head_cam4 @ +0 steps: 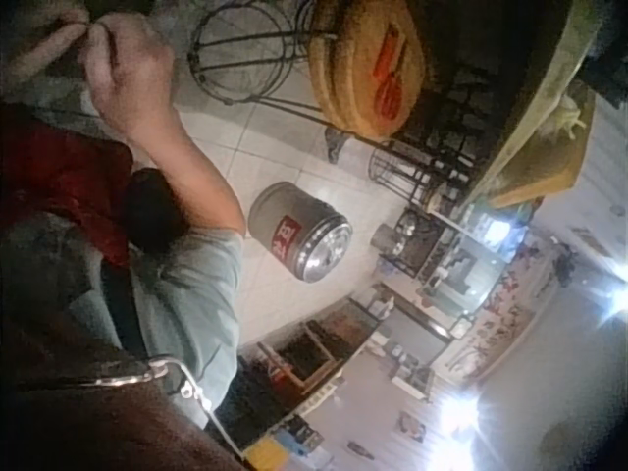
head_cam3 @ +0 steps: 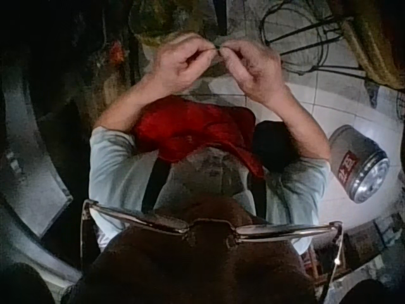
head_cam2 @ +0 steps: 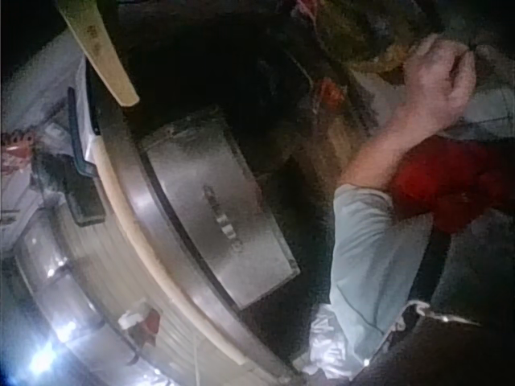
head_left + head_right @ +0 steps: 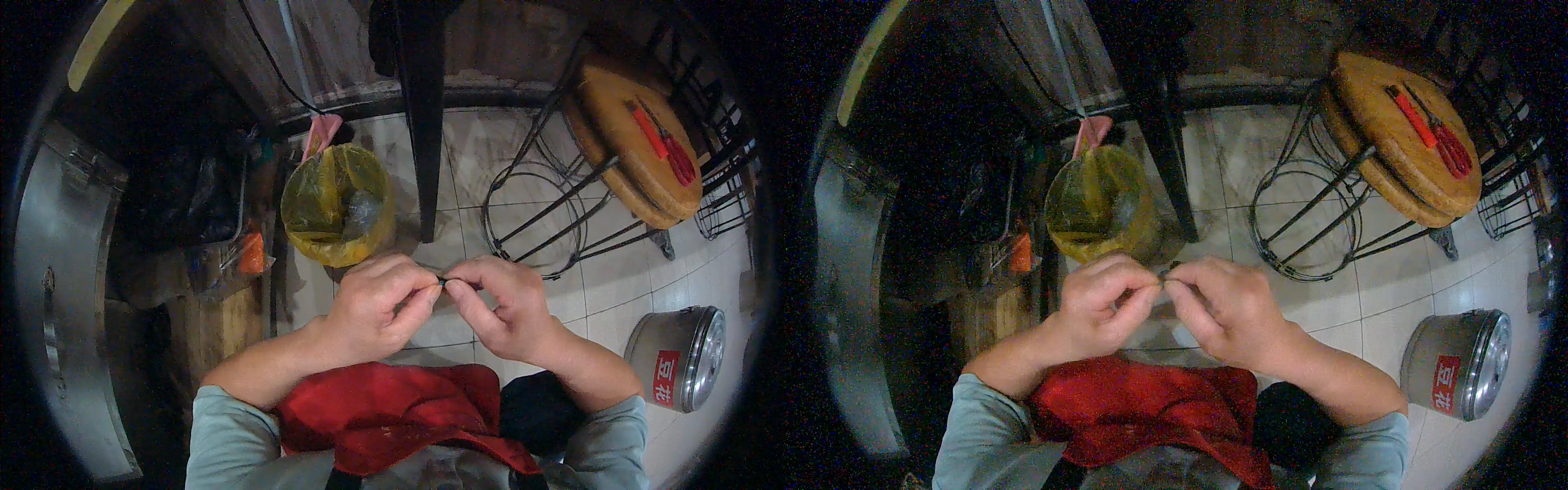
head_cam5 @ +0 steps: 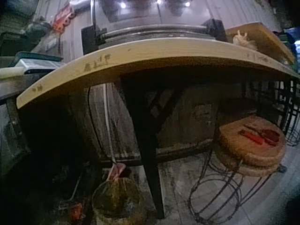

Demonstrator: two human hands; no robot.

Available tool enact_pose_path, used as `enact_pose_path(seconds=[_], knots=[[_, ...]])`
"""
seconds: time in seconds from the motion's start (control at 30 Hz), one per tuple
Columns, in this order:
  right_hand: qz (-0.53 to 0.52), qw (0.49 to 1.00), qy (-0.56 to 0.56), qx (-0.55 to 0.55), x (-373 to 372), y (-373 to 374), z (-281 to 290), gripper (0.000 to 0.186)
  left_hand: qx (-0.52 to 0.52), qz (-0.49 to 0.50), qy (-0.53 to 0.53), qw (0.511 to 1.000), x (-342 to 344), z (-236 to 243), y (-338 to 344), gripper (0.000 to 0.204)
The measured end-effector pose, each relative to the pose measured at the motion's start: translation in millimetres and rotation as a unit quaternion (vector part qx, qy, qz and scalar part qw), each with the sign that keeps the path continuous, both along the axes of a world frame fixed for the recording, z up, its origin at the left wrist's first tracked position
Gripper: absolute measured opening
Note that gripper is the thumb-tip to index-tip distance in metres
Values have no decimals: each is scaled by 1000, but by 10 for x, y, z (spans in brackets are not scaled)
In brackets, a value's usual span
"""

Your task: The person sits on the floor and repairs a black electrical cable. They strip the outer insulation, twist the inner wires, and secure the connection with a blue heat-shrink tube, using scissors to trim the tube and a lighter to shrink it.

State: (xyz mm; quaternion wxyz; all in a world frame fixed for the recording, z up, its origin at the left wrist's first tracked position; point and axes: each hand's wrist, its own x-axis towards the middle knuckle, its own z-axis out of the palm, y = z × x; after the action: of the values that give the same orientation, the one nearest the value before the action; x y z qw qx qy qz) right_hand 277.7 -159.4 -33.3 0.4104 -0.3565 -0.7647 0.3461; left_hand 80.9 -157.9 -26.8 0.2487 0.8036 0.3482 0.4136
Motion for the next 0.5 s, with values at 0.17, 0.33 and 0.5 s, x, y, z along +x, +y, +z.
enact_pose_path(seconds=[0.17, 0.33, 0.5], knots=[[70, 899, 251, -353, -20, -56, -80, 17, -17, -7, -41, 999, -7, 45, -35, 7], [114, 848, 297, -424, 2, -17, -129, 20, -47, -15, -48, 998, -15, 2, -11, 5], [120, 867, 277, -396, -8, -12, -118, 21, -63, -23, -61, 996, -24, 8, -2, 3]])
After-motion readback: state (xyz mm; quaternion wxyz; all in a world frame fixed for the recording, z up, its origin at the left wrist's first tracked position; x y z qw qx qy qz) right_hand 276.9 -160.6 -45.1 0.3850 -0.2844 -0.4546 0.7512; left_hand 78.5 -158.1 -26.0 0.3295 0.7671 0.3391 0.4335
